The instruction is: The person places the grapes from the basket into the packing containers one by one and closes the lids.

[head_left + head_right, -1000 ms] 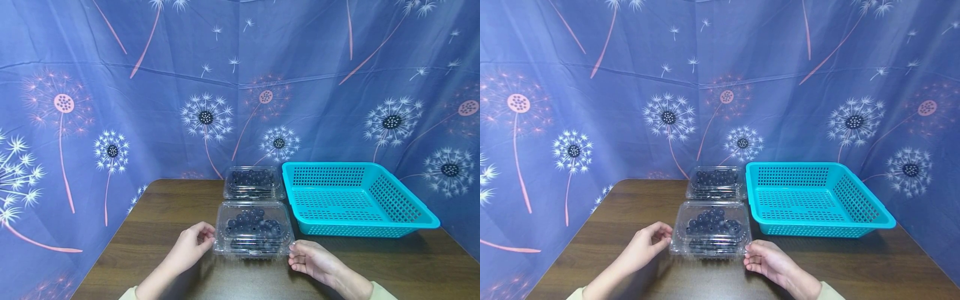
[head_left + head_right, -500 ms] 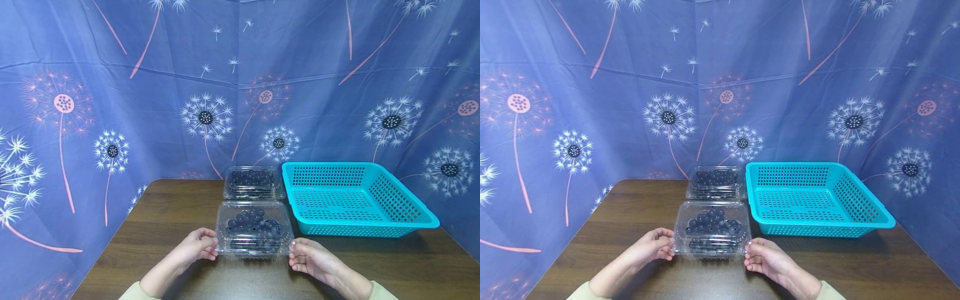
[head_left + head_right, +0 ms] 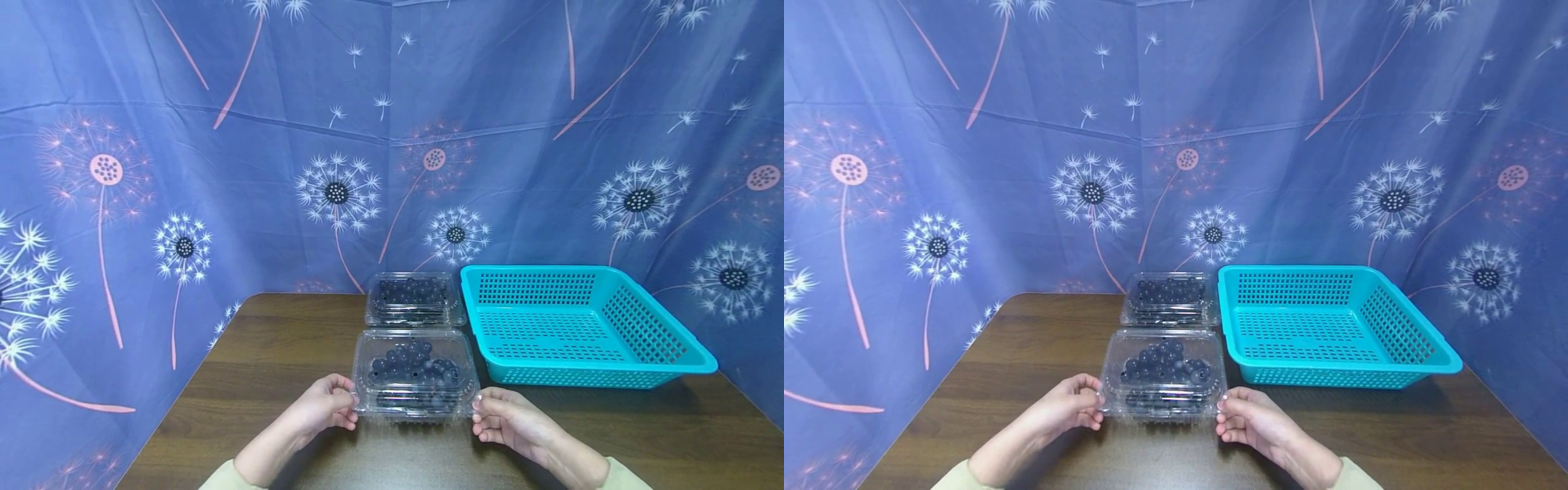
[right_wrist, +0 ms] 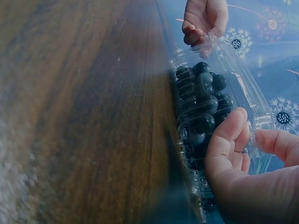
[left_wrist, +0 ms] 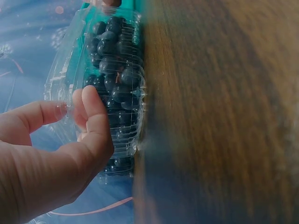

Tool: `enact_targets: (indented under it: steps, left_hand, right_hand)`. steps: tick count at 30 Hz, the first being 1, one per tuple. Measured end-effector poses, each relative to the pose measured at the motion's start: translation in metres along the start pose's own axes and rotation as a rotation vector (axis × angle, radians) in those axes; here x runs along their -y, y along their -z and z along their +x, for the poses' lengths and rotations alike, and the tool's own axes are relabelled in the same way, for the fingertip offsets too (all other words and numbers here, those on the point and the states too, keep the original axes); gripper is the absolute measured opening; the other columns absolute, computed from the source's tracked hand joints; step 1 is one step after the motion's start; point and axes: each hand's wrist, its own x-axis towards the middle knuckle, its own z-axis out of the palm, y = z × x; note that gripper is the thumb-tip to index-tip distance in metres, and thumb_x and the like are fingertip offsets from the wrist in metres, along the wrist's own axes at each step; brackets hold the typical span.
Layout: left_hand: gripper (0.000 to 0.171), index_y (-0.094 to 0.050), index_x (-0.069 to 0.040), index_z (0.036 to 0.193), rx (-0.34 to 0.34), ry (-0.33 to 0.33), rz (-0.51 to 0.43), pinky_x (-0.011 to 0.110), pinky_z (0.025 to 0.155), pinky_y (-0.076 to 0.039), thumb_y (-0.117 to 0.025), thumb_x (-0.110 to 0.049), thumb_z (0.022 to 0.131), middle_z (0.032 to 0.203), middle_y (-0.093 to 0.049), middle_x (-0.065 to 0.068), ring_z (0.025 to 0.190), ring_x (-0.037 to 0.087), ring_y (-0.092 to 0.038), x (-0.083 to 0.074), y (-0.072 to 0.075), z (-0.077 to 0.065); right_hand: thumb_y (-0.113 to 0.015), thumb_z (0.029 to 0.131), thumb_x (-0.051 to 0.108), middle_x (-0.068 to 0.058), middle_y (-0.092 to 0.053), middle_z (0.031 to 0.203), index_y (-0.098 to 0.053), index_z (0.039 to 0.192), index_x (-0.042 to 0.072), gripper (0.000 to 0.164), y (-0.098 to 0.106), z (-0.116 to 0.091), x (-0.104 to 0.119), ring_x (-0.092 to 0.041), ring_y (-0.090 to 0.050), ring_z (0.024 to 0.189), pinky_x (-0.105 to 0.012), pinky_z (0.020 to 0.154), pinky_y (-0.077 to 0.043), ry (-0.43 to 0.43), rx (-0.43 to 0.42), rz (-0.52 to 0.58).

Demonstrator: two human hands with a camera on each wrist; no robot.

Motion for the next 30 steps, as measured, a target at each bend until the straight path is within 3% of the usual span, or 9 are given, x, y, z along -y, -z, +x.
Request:
enact_targets:
  steps: [14, 30]
  left_hand:
    - [0.035, -0.038, 0.01, 0.107, -0.054, 0.012, -0.015, 0.024, 0.061, -0.053, -0.054, 0.001, 0.078, 0.077, -0.052, 0.005, 0.064, 0.012, -0.055, -0.0018, -0.0039, 0.002]
    - [0.033, -0.039, 0.01, 0.106, -0.062, -0.013, 0.03, 0.02, 0.055, -0.05, -0.053, 0.004, 0.077, 0.076, -0.055, 0.005, 0.063, 0.012, -0.056, -0.0024, -0.0033, 0.0026]
  right_hand:
    - [-0.049, 0.093, 0.008, 0.003, -0.061, 0.081, -0.052, 0.093, 0.01, 0.004, 0.0005, 0.0015, 0.0013, -0.009, -0.063, 0.073, -0.023, 0.07, -0.055, 0.005, 0.011, -0.004]
    - [-0.052, 0.09, 0.004, 0.002, -0.062, 0.078, -0.053, 0.091, 0.009, 0.005, 0.0005, 0.0042, 0.0015, -0.007, -0.062, 0.069, -0.018, 0.064, -0.053, 0.008, -0.035, -0.049]
